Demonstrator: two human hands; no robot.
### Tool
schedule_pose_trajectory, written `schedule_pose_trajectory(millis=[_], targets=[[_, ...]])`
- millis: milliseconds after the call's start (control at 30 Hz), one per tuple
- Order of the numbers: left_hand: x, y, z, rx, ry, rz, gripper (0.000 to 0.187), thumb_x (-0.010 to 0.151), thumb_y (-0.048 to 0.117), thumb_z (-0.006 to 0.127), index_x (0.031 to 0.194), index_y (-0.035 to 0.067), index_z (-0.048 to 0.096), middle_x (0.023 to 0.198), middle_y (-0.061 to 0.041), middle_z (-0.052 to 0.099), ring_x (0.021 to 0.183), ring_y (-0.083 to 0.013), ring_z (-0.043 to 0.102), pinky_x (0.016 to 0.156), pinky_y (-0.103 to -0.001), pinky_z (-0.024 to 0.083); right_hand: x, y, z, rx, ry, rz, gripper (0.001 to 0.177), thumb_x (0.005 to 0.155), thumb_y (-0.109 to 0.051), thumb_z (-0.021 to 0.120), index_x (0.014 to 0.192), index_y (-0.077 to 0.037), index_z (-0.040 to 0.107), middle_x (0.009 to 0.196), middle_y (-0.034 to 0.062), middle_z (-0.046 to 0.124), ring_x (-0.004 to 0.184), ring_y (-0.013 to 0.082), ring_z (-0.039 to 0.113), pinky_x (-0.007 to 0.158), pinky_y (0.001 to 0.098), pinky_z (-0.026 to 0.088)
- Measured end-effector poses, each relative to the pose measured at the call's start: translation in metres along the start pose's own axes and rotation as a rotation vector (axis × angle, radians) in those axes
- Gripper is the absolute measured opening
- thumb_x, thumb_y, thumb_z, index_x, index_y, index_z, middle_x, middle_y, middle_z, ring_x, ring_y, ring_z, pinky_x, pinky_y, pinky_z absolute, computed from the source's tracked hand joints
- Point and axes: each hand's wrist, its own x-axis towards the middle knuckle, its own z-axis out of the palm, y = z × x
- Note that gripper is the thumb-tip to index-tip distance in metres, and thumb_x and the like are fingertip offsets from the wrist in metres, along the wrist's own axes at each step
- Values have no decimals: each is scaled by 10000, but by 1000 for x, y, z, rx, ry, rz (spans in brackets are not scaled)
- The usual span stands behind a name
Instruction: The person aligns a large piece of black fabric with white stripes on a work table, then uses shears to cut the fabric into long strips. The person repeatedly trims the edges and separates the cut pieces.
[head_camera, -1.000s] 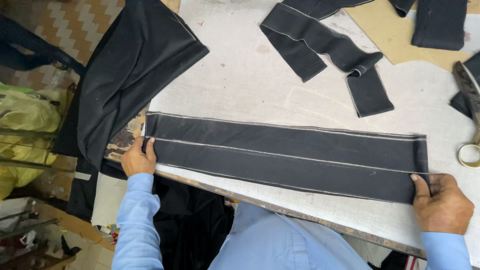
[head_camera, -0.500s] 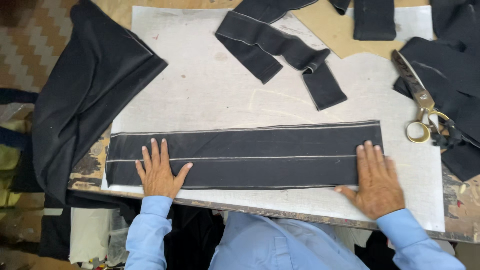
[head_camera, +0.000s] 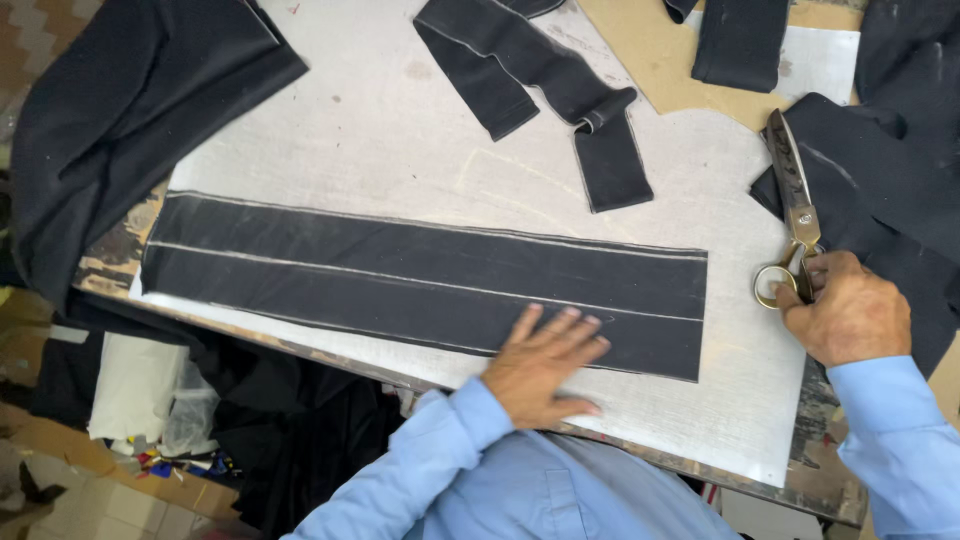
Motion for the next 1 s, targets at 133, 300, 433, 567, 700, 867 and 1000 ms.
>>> schedule_pose_trajectory(millis=[133, 300, 433, 567, 700, 867, 1000], targets=[[62, 67, 39, -312, 11, 159, 711, 928, 597, 634, 1393, 58, 625, 1427, -164, 607, 1385, -331, 515, 1186, -501, 377, 37, 15, -6, 167, -402, 157, 325, 899, -285, 831, 1075, -18, 775, 777, 151, 752, 707, 259, 718, 710, 373, 565], [103, 95, 44, -333, 110, -262, 653, 828, 438, 785, 1212, -78, 673, 1018, -219, 674, 1002, -327, 634, 862, -429, 564, 49, 77, -2, 1022, -483, -19, 146, 934, -127, 702, 972, 6, 748, 725, 86, 700, 644, 152, 627, 639, 316, 528], [107, 103, 53, -281, 198, -267, 465, 877, 297, 736, 1157, -74, 708, 972, -220, 701, 944, -339, 660, 813, -434, 577, 30, 155, 47, 1049, -767, -113, 165, 871, -113, 770, 969, 8, 716, 781, 145, 712, 629, 213, 671, 599, 376, 564], [109, 105, 61, -264, 287, -267, 362, 890, 168, 682, 1151, -81, 721, 889, -217, 708, 855, -328, 672, 800, -419, 584, 28, 236, 99, 431, -1017, -2, 270, 900, -130, 869, 966, 13, 650, 678, 193, 643, 586, 266, 643, 585, 411, 530], [110, 104, 61, -306, 321, -290, 320, 875, 115, 655, 1115, -81, 736, 821, -198, 703, 765, -307, 667, 830, -411, 584, 45, 286, 119, 745, -1257, -595, 341, 884, -235, 892, 940, -26, 628, 711, 91, 722, 676, 198, 740, 607, 360, 614], [107, 110, 54, -390, 451, -294, 317, 854, 104, 658, 1094, -84, 743, 816, -180, 704, 750, -290, 641, 756, -393, 572, 72, 253, 109, 350, -1534, -182, 501, 791, -371, 913, 1007, -55, 589, 611, 89, 659, 495, 224, 613, 520, 399, 493], [104, 116, 49, -396, 461, -291, 307, 873, 105, 653, 1092, -92, 742, 759, -161, 665, 731, -267, 614, 717, -371, 565, 83, 176, 79, 273, -1469, -389, 522, 807, -524, 815, 866, -37, 637, 566, 64, 567, 497, 187, 584, 518, 357, 511]])
